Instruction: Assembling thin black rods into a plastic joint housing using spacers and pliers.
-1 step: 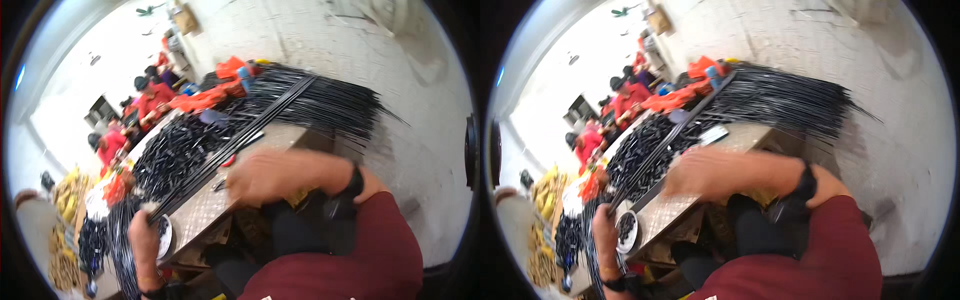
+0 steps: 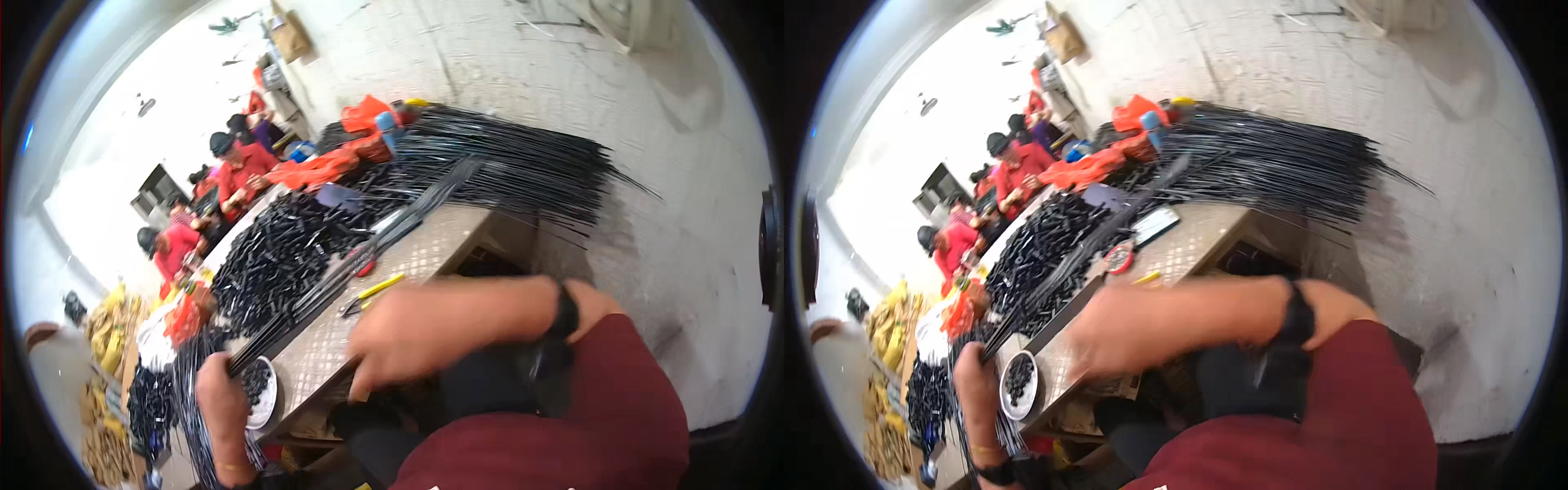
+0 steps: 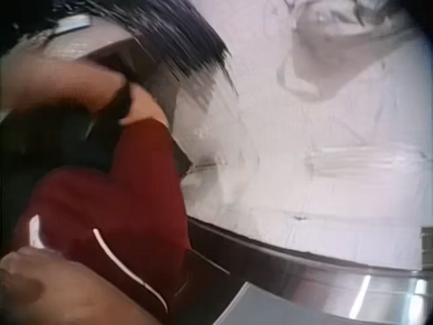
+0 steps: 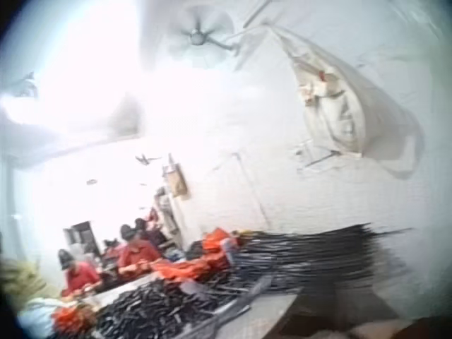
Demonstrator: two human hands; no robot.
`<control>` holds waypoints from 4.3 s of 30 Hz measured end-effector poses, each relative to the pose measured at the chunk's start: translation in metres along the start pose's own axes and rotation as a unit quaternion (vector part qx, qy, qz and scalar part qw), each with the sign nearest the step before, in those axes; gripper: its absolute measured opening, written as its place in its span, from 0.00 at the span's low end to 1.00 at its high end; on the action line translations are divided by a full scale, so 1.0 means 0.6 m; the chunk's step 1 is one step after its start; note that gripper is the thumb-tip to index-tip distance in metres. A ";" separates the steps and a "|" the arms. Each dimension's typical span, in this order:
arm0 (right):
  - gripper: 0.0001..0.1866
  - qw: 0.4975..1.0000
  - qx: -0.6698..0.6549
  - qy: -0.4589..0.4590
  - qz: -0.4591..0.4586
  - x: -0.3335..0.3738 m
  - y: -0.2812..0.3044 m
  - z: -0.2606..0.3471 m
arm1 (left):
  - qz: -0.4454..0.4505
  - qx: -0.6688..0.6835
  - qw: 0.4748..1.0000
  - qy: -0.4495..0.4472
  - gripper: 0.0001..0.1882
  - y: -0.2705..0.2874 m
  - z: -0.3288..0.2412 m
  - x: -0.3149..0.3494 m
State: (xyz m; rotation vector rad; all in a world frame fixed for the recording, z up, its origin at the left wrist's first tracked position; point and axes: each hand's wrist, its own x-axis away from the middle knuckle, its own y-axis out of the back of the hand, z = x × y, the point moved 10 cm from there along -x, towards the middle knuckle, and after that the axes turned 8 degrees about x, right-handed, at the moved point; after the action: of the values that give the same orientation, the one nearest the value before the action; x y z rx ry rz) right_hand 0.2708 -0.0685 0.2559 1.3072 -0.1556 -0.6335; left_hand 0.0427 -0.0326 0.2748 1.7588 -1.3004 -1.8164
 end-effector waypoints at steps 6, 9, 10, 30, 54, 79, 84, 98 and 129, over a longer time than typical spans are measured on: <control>0.21 0.916 0.170 0.052 -0.361 -0.114 -0.039 0.070 | 0.096 -0.246 0.952 -0.155 0.03 0.015 -0.148 0.010; 0.18 0.989 0.014 0.034 -0.146 -0.186 -0.129 0.027 | 0.106 -0.274 0.936 -0.193 0.07 0.025 -0.194 0.035; 0.15 0.981 -0.088 0.066 -0.163 -0.189 -0.149 0.033 | 0.104 -0.237 0.934 -0.247 0.17 0.042 -0.232 0.076; 0.37 0.969 -0.227 -0.007 -0.093 -0.067 -0.136 -0.154 | 0.205 0.731 0.600 0.253 0.11 -0.405 -0.106 0.204; 0.14 0.875 -0.425 -0.212 -0.099 -0.116 -0.349 -0.283 | 0.041 0.777 0.497 0.384 0.17 -0.485 0.002 0.203; 0.04 0.909 -0.312 -0.222 -0.166 -0.126 -0.339 -0.275 | 0.082 0.757 0.465 0.450 0.13 -0.471 0.042 0.214; 0.04 0.911 -0.305 -0.225 -0.162 -0.126 -0.352 -0.276 | 0.089 0.738 0.492 0.454 0.14 -0.474 0.054 0.228; 0.04 0.828 -0.486 -0.234 -0.157 -0.057 -0.419 -0.296 | 0.079 0.709 0.569 0.410 0.15 -0.457 0.049 0.236; 0.08 0.693 -0.652 -0.309 -0.009 -0.084 -0.533 -0.164 | 0.067 0.722 0.522 0.450 0.18 -0.435 0.049 0.240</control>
State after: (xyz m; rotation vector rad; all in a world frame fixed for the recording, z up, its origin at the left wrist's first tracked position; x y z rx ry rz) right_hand 0.1633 0.0029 -0.0568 -0.3345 -0.1772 -0.9129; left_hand 0.0815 0.0152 -0.0184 2.3140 -2.2673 0.9585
